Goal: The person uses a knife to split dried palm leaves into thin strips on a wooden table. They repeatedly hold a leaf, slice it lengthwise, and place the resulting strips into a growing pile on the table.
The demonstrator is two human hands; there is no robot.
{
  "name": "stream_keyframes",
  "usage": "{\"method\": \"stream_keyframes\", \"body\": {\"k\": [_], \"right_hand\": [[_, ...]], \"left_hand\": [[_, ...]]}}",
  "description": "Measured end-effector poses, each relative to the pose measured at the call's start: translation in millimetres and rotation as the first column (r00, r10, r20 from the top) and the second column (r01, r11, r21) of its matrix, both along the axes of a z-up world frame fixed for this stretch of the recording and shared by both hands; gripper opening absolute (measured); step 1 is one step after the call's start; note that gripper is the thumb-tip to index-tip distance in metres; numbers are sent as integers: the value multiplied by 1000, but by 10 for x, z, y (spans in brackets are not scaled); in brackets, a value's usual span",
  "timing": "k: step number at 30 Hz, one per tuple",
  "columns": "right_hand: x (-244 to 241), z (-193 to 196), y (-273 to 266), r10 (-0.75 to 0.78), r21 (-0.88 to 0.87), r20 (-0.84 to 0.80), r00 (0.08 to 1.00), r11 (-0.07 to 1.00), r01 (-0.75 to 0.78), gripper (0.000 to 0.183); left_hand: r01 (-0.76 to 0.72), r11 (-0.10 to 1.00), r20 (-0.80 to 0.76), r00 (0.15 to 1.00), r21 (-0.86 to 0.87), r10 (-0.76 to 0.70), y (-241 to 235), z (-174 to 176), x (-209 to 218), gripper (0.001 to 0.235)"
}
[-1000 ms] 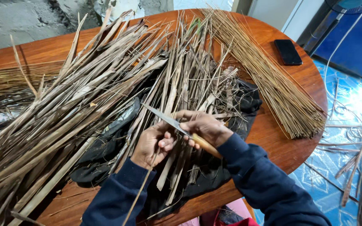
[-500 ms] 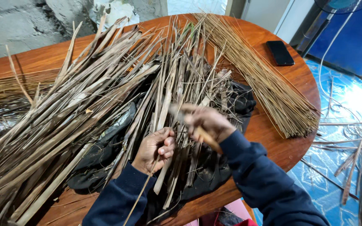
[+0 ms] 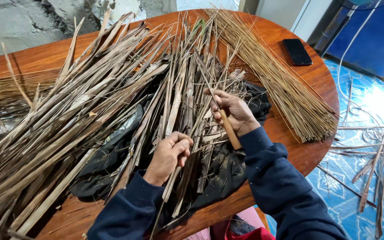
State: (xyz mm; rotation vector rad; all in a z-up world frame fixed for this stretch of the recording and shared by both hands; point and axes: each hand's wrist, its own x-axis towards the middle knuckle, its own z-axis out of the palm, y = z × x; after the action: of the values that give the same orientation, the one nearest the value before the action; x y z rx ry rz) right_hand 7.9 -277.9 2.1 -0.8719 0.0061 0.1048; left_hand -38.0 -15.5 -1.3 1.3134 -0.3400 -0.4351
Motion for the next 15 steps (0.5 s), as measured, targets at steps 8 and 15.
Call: {"method": "stream_keyframes", "body": {"k": [8,15], "right_hand": [[-57,-32,228,-40,-52,-18,999,998,39,23],[13,-150,242,-26,-137,-8,1000,990,24,21]], "left_hand": [[-399,873,767,641,280,46,66,-130,45,44],[-711,696,986,165,99,28,68,52,-29,5]]}}
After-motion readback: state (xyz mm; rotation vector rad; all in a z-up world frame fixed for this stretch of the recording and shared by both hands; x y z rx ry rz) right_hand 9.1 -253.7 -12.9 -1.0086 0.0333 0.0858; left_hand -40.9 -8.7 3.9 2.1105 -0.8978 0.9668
